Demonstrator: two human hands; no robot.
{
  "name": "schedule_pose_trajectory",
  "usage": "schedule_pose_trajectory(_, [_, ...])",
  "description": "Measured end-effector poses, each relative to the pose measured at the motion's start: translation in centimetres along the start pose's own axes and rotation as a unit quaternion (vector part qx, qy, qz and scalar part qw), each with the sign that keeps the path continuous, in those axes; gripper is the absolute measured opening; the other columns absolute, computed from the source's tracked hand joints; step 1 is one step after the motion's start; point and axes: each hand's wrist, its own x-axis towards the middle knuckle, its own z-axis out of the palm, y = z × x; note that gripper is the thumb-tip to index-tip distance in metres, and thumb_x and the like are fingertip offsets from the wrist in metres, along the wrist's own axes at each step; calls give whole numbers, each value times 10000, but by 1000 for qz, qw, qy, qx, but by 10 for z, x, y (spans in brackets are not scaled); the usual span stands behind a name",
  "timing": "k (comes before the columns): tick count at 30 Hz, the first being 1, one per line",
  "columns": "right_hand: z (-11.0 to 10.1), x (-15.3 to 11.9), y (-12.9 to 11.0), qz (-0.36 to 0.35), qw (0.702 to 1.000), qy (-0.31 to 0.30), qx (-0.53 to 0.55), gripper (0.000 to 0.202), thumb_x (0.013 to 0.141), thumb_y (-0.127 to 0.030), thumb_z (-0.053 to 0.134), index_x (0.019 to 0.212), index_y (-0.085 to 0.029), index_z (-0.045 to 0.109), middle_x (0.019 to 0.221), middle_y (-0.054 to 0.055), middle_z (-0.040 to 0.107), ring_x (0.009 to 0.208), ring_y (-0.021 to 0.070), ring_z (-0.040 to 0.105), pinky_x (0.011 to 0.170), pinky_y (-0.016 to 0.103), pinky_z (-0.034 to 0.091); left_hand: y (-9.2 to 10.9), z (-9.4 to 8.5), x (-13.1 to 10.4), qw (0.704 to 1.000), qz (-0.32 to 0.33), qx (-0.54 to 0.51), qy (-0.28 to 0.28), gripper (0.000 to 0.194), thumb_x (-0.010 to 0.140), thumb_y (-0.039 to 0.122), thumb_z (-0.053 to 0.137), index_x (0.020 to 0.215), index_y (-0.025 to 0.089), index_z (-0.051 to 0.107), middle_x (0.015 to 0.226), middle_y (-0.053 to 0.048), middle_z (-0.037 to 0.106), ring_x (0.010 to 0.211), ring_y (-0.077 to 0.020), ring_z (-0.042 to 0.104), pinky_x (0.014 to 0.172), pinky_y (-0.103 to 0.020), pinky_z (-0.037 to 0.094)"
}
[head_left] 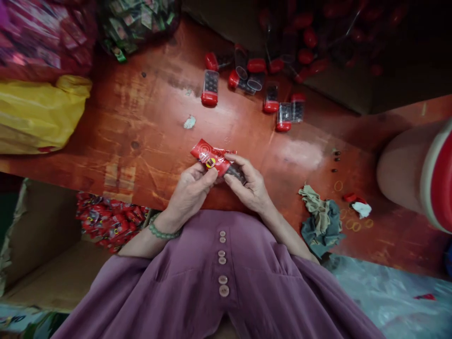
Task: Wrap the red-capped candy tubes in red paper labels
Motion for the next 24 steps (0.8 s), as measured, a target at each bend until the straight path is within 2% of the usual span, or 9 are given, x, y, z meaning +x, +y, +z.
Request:
schedule_pose_trajectory(2, [4, 2, 1, -1, 1000, 0, -8, 402, 910, -335, 616, 1295, -258, 531, 1163, 60, 659, 1009, 197, 631, 974, 412, 509, 0, 1, 3, 999, -20, -32, 34, 311, 730, 441, 817, 854, 172, 720, 893, -58, 771, 846, -189, 727, 858, -357, 583])
schedule_pose_trajectory(5, [5, 1, 4, 43, 997, -13, 55, 497, 854, -360, 695, 1304, -261, 506, 1105, 45, 671, 985, 185, 644, 934, 385, 537, 0, -1, 9, 996, -17, -50, 78, 303, 687, 416, 849, 808, 165, 730, 823, -41, 769, 781, -167, 719, 838, -337, 578])
schedule_pose_trajectory(8, [3, -1, 9, 82, 988, -31, 124, 404, 859, -380, 688, 1220, -256, 555, 1085, 36, 681, 875, 146, 659, 804, 320, 579, -2, -3, 13, 992, 6, -65, 108, 294, 653, 400, 871, 787, 174, 737, 803, -25, 770, 754, -148, 707, 826, -319, 572])
schedule_pose_trajectory(10, [1, -3, 11, 81, 991, -15, 108, 299, 897, -372, 640, 1167, -253, 594, 1011, 26, 696, 742, 123, 645, 705, 297, 584, -5, -4, 15, 990, 22, -61, 121, 289, 631, 391, 884, 771, 181, 744, 793, -14, 771, 738, -135, 700, 822, -302, 568])
schedule_pose_trajectory(12, [0, -5, 12, 41, 998, 21, 43, 251, 911, -341, 624, 1147, -257, 628, 990, 31, 710, 739, 137, 652, 736, 329, 590, -7, -4, 16, 991, 31, -44, 123, 289, 615, 390, 892, 769, 187, 756, 801, -10, 776, 739, -131, 701, 830, -295, 566])
schedule_pose_trajectory(14, [1, -5, 11, -15, 998, 50, -27, 242, 898, -308, 641, 1135, -264, 656, 1029, 46, 722, 847, 175, 676, 846, 384, 584, -9, -3, 17, 992, 33, -22, 119, 310, 593, 402, 900, 775, 190, 765, 815, -13, 781, 750, -143, 707, 841, -306, 566])
schedule_pose_trajectory(16, [4, -4, 11, -36, 996, 56, -52, 247, 887, -295, 657, 1131, -267, 669, 1063, 53, 724, 922, 196, 679, 911, 411, 569, -9, -3, 18, 993, 32, -11, 115, 341, 577, 426, 903, 782, 189, 770, 821, -20, 783, 757, -158, 712, 847, -322, 567])
schedule_pose_trajectory(20, [10, -2, 13, 20, 997, 50, 57, 260, 903, -332, 643, 1155, -266, 645, 1034, 31, 699, 832, 148, 666, 786, 342, 606, -10, -4, 18, 993, 31, -14, 112, 348, 581, 456, 895, 771, 192, 770, 812, -25, 781, 746, -155, 707, 840, -319, 565])
schedule_pose_trajectory(24, [12, -1, 13, 49, 985, 41, 158, 250, 862, -336, 699, 1098, -274, 645, 1061, 13, 612, 769, 108, 637, 709, 291, 618, -14, -6, 14, 997, 11, 22, 72, 313, 635, 458, 863, 773, 191, 775, 774, -24, 767, 686, -149, 678, 737, -299, 565])
